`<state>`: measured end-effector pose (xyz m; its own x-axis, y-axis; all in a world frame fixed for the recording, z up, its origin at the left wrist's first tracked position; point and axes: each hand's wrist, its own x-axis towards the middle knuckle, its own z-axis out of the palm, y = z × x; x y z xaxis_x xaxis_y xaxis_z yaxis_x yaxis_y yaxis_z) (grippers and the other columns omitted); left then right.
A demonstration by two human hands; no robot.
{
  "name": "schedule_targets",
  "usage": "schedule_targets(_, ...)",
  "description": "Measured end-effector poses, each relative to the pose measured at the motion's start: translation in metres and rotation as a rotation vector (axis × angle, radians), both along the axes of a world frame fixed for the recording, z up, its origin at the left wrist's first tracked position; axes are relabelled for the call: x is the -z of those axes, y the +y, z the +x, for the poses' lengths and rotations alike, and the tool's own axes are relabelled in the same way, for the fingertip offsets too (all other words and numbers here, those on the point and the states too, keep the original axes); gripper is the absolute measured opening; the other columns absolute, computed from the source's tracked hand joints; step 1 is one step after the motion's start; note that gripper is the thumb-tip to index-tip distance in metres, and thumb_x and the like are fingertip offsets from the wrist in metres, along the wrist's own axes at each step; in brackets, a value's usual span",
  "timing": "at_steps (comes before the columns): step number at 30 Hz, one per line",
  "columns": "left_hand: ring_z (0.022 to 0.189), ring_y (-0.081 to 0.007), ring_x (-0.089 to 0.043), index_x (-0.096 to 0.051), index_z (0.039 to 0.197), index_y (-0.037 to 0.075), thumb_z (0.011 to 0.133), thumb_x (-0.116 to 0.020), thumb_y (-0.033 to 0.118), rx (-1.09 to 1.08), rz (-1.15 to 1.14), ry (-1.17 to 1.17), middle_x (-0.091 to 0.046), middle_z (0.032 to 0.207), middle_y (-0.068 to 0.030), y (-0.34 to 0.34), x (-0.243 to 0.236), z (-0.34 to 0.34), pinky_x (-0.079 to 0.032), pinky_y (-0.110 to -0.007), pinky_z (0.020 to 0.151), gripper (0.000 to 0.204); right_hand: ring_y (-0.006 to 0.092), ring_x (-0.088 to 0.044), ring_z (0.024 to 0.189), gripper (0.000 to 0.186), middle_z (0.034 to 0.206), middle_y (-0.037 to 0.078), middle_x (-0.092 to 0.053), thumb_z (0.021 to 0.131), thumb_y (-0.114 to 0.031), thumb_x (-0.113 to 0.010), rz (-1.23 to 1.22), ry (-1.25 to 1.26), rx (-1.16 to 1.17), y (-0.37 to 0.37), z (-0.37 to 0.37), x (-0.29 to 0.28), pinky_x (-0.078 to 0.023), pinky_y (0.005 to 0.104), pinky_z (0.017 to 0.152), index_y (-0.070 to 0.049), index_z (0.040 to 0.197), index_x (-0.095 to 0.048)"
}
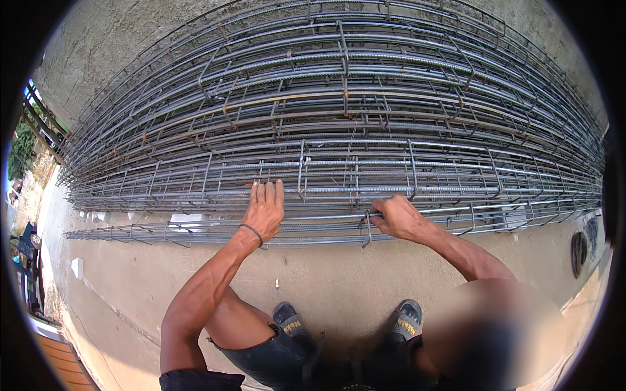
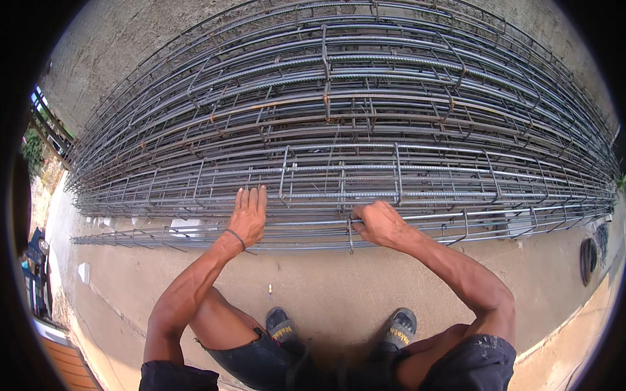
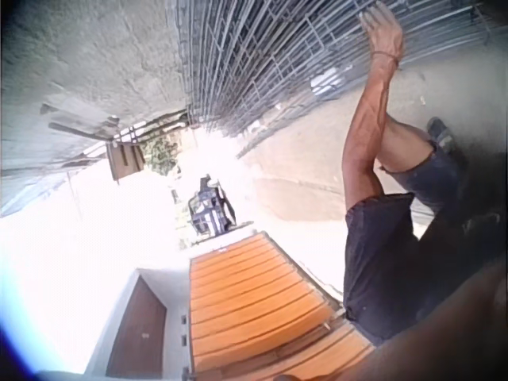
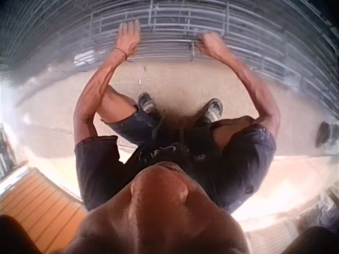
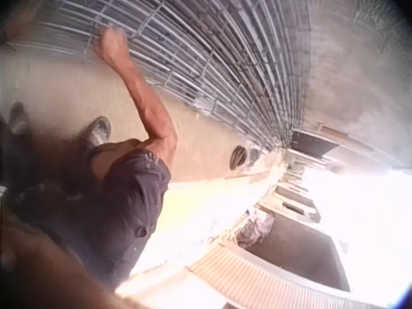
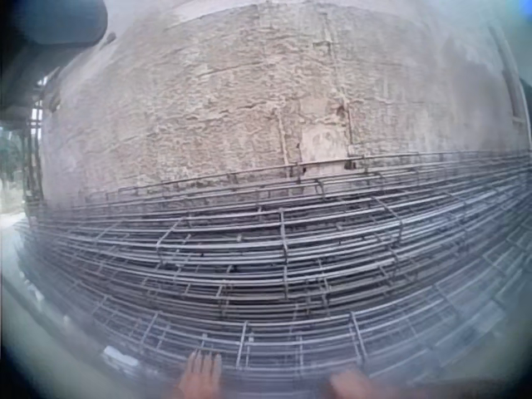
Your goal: The person secures a rebar cage by hand-twisting wire ties around intersecting bars and then using pliers to tighten and cut the wire.
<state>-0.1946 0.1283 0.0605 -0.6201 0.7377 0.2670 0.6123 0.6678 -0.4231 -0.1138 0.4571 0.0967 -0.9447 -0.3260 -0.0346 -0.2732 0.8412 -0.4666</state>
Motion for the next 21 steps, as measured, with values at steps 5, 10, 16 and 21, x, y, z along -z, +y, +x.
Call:
schedule_targets(5, 0.104, -0.0422, -0.054, -0.039, 0.131, -0.015, 0.074, -0.058, 0.005, 0.033, 0.035, -0.098, -0.051, 0.112, -0.0291, -0.010, 0.013, -0.008, -0.041, -0.053, 0.101, 0.064, 0.0404, -0.066, 0.079, 0.025, 0.081, 0.024, -0.067, 0.083, -0.017, -0.069, -0.048, -0.081, 0.028, 0.003, 0.004, -0.012, -0.051, 0.0467, 0.073, 0.003, 0.098, -0.065)
schedule_targets(10, 0.117, -0.0465, -0.047, -0.033, 0.135, -0.016, 0.068, -0.062, 0.004, 0.022, 0.045, -0.016, -0.045, 0.123, -0.0320, -0.011, 0.017, -0.006, -0.034, -0.054, 0.107, 0.075, 0.0327, -0.068, 0.085, 0.031, 0.099, 0.018, -0.066, 0.084, -0.020, -0.071, 0.026, 0.392, -0.108, 0.009, 0.009, -0.064, -0.055, 0.0418, 0.071, 0.000, 0.107, -0.064)
schedule_targets(16, 0.110, -0.0443, -0.051, -0.035, 0.132, -0.017, 0.067, -0.064, 0.005, 0.056, 0.028, -0.064, -0.049, 0.115, -0.0295, -0.013, 0.012, -0.008, -0.037, -0.053, 0.104, 0.075, 0.0418, -0.063, 0.088, 0.052, 0.097, 0.022, -0.063, 0.082, -0.030, -0.073, 0.101, 0.680, 0.449, -0.006, -0.088, -0.106, -0.051, 0.0477, 0.078, 0.001, 0.118, -0.052)
schedule_targets(21, 0.104, -0.0407, -0.056, -0.040, 0.128, -0.016, 0.066, -0.068, 0.006, 0.115, 0.113, 0.041, -0.052, 0.106, -0.0259, -0.012, 0.016, -0.010, -0.040, -0.052, 0.100, 0.071, 0.0459, -0.063, 0.098, 0.038, 0.101, 0.029, -0.066, 0.084, -0.031, -0.069, -0.181, 0.362, 0.787, -0.039, -0.119, -0.112, -0.052, 0.0472, 0.084, 0.004, 0.099, -0.066)
